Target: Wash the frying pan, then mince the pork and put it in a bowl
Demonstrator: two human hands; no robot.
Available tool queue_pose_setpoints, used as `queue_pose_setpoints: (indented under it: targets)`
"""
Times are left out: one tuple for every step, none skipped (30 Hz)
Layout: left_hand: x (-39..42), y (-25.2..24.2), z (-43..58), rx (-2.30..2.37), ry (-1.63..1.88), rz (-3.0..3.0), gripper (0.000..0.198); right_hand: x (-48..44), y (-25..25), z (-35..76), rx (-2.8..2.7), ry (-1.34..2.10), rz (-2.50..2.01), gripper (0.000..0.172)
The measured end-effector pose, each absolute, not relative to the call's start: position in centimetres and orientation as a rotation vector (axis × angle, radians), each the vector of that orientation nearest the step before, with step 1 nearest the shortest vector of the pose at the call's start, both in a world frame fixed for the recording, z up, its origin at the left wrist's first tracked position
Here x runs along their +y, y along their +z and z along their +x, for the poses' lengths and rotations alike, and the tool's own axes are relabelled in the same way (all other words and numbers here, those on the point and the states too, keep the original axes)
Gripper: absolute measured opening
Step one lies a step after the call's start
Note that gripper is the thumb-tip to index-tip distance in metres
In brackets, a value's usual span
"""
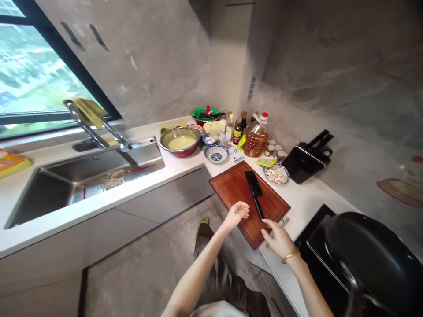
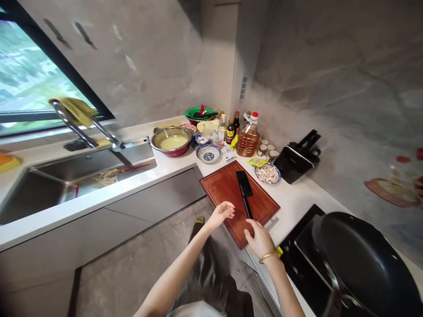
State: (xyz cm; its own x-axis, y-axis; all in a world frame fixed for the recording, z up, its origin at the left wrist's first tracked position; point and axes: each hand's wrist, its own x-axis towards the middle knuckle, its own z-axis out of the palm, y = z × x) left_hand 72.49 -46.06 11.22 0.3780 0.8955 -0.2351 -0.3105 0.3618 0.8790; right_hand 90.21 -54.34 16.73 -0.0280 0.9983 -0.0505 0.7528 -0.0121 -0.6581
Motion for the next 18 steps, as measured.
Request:
queue_pose_setpoints:
  targets:
    - [-44.1, 11.0, 70.6, 0.853, 0.93, 0.848, 0.037, -51.9, 15.7, 88.5, -1.819, 0.784, -1.809, 0.035]
    - [-42.0, 10.6, 68.6, 0.875, 0.949, 0.845, 0.037, -49.5, 14.6, 86.7, -1.798, 0.831, -1.794, 0.033]
    - [-39.9, 10.3, 66.7, 0.895, 0.961, 0.843, 0.038, -47.1, 13.4, 84.8, -1.763, 0.88, -1.771, 0.031]
    - [-37.7, 9.9, 64.7, 0.915, 0.968, 0.843, 0.038, -44.8, 12.2, 82.9, -1.71, 0.927, -1.746, 0.029]
    - [-35.6, 9.5, 62.8, 0.935, 0.972, 0.844, 0.038, -42.5, 11.1, 81.1, -1.644, 0.965, -1.726, 0.027]
    - [-33.5, 9.2, 61.0, 0.955, 0.973, 0.844, 0.038, -40.3, 10.2, 79.4, -1.574, 0.991, -1.714, 0.025]
    - [-31.4, 9.1, 59.3, 0.974, 0.973, 0.842, 0.038, -38.1, 9.5, 77.8, -1.507, 1.002, -1.713, 0.024]
    - [-29.5, 9.1, 57.8, 0.993, 0.971, 0.839, 0.038, -35.7, 9.0, 76.4, -1.453, 1.003, -1.721, 0.024]
    - [-27.7, 9.2, 56.4, 1.01, 0.966, 0.835, 0.038, -33.2, 8.8, 75.2, -1.409, 0.995, -1.735, 0.025]
    - [-26.0, 9.4, 55.2, 1.024, 0.959, 0.832, 0.038, -30.4, 8.8, 74.2, -1.374, 0.976, -1.753, 0.027]
    - [-24.4, 9.6, 54.1, 1.037, 0.951, 0.829, 0.038, -27.3, 9.0, 73.5, -1.342, 0.948, -1.772, 0.03]
    - [-23.1, 9.9, 53.3, 1.046, 0.944, 0.83, 0.038, -23.8, 9.2, 72.9, -1.31, 0.909, -1.789, 0.033]
    - [-21.9, 10.2, 52.6, 1.056, 0.937, 0.831, 0.038, -20.2, 9.4, 72.5, -1.283, 0.865, -1.801, 0.036]
    - [-20.9, 10.4, 52.1, 1.065, 0.933, 0.832, 0.038, -16.3, 9.5, 72.1, -1.257, 0.819, -1.809, 0.04]
    - [-20.1, 10.5, 51.8, 1.074, 0.929, 0.832, 0.037, -12.4, 9.6, 71.7, -1.235, 0.783, -1.81, 0.045]
    - [-19.5, 10.5, 51.5, 1.084, 0.926, 0.83, 0.037, -8.7, 9.6, 71.3, -1.213, 0.755, -1.806, 0.051]
    - [-19.1, 10.4, 51.4, 1.094, 0.923, 0.824, 0.036, -5.2, 9.5, 70.9, -1.186, 0.732, -1.8, 0.056]
    - [-18.8, 10.3, 51.3, 1.1, 0.918, 0.814, 0.036, -2.2, 9.3, 70.6, -1.163, 0.726, -1.792, 0.058]
